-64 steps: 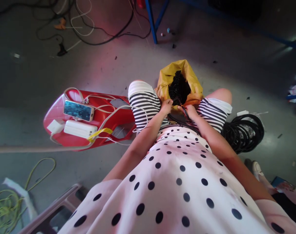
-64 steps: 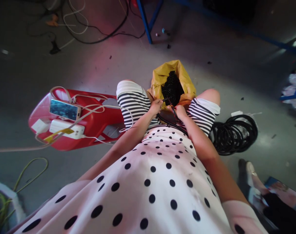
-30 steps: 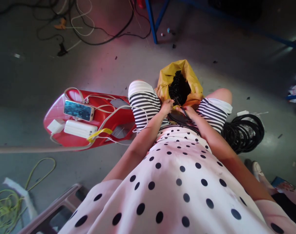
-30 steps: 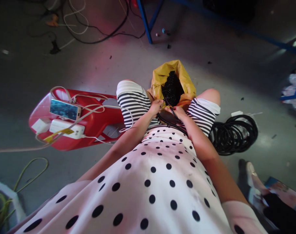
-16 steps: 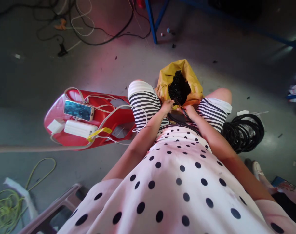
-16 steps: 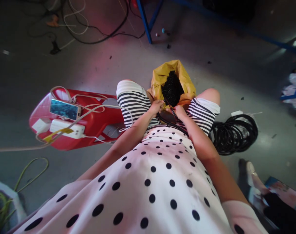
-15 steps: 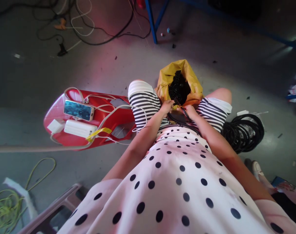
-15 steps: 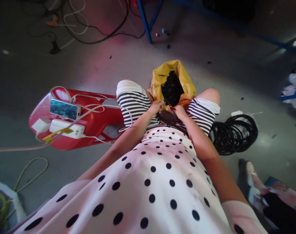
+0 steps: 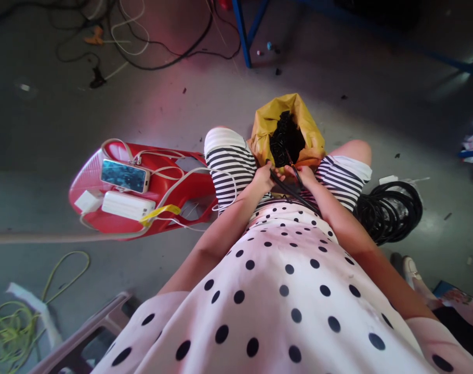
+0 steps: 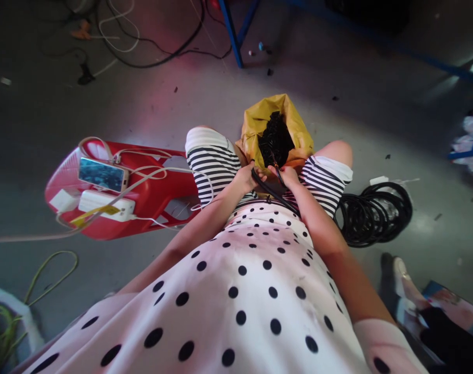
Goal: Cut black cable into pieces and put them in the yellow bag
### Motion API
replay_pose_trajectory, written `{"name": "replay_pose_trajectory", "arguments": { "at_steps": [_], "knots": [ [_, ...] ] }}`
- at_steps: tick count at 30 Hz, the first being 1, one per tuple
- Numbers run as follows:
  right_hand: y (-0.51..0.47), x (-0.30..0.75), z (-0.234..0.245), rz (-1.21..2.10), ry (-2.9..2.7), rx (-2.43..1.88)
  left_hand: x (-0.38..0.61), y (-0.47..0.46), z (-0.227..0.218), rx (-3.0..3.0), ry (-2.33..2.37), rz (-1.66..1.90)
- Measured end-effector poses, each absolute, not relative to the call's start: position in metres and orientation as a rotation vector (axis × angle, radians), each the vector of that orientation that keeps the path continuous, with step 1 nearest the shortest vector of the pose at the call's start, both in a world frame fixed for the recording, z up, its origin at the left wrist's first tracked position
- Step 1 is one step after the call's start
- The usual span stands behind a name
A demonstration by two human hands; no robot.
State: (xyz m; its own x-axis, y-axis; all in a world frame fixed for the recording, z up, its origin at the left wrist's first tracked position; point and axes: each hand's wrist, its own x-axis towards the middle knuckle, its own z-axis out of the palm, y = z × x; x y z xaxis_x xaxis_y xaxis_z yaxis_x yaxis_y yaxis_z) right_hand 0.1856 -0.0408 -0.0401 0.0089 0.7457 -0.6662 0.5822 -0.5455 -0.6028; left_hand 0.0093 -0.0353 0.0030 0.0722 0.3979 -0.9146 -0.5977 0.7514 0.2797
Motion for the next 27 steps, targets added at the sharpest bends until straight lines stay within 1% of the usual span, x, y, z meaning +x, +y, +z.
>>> {"name": "replay_pose_trajectory", "arguments": {
  "at_steps": [6,11,15,19,27],
  "knots": [
    [-0.042,0.186,-0.039,1.635,-1.376,-2.037,0.016,-0.033,0.009,-0.219,1.423,0.888],
    [-0.041,0.184,-0.029,1.700,-1.340,-1.988,0.017,-0.038,0.003,0.021,1.408,0.955],
    [-0.039,0.183,-0.023,1.732,-1.354,-1.969,0.013,-0.037,-0.008,0.198,1.410,0.960],
    [-0.040,0.184,-0.028,1.750,-1.408,-1.950,0.008,-0.032,-0.017,0.316,1.385,0.938],
    [-0.042,0.184,-0.030,1.781,-1.407,-1.885,0.005,-0.032,-0.014,0.415,1.389,0.884]
  ]
}}
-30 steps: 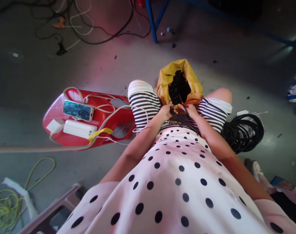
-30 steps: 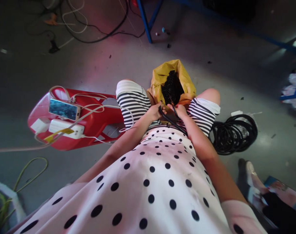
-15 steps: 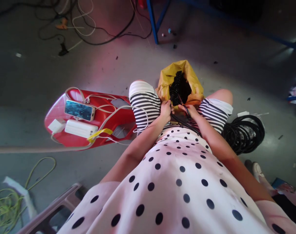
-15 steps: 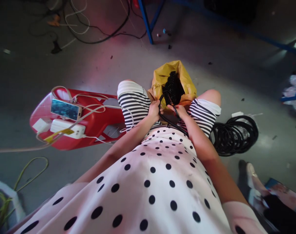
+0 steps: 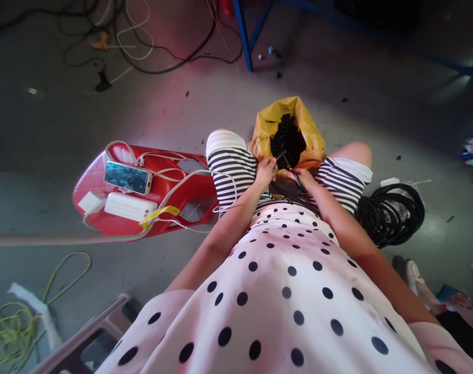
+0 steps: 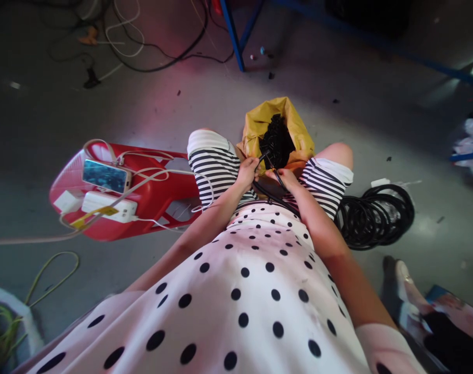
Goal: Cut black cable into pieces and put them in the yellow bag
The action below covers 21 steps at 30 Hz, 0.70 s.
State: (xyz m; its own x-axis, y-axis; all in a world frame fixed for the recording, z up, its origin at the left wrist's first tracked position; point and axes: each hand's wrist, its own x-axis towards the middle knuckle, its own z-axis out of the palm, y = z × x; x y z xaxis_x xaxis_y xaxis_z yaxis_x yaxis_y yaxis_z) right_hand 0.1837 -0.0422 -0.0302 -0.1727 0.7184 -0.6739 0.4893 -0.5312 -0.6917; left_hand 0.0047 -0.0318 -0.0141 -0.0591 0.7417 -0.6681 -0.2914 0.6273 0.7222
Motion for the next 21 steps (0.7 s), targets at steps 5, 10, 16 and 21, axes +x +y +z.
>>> {"name": "replay_pose_trajectory", "arguments": {
  "at_steps": [5,10,16,21],
  "knots": [
    [-0.0410,0.1827,-0.0275,1.752,-1.476,-1.920,0.0046,-0.0311,-0.0143,0.425,1.403,0.849],
    [-0.0413,0.1821,-0.0234,1.783,-1.389,-1.945,0.0045,-0.0306,-0.0151,0.427,1.408,0.849],
    [-0.0409,0.1817,-0.0203,1.787,-1.424,-1.963,0.0055,-0.0288,-0.0097,0.444,1.442,0.791],
    [-0.0414,0.1805,-0.0252,1.722,-1.535,-2.011,0.0045,-0.0272,-0.0075,0.451,1.444,0.734]
  ]
}}
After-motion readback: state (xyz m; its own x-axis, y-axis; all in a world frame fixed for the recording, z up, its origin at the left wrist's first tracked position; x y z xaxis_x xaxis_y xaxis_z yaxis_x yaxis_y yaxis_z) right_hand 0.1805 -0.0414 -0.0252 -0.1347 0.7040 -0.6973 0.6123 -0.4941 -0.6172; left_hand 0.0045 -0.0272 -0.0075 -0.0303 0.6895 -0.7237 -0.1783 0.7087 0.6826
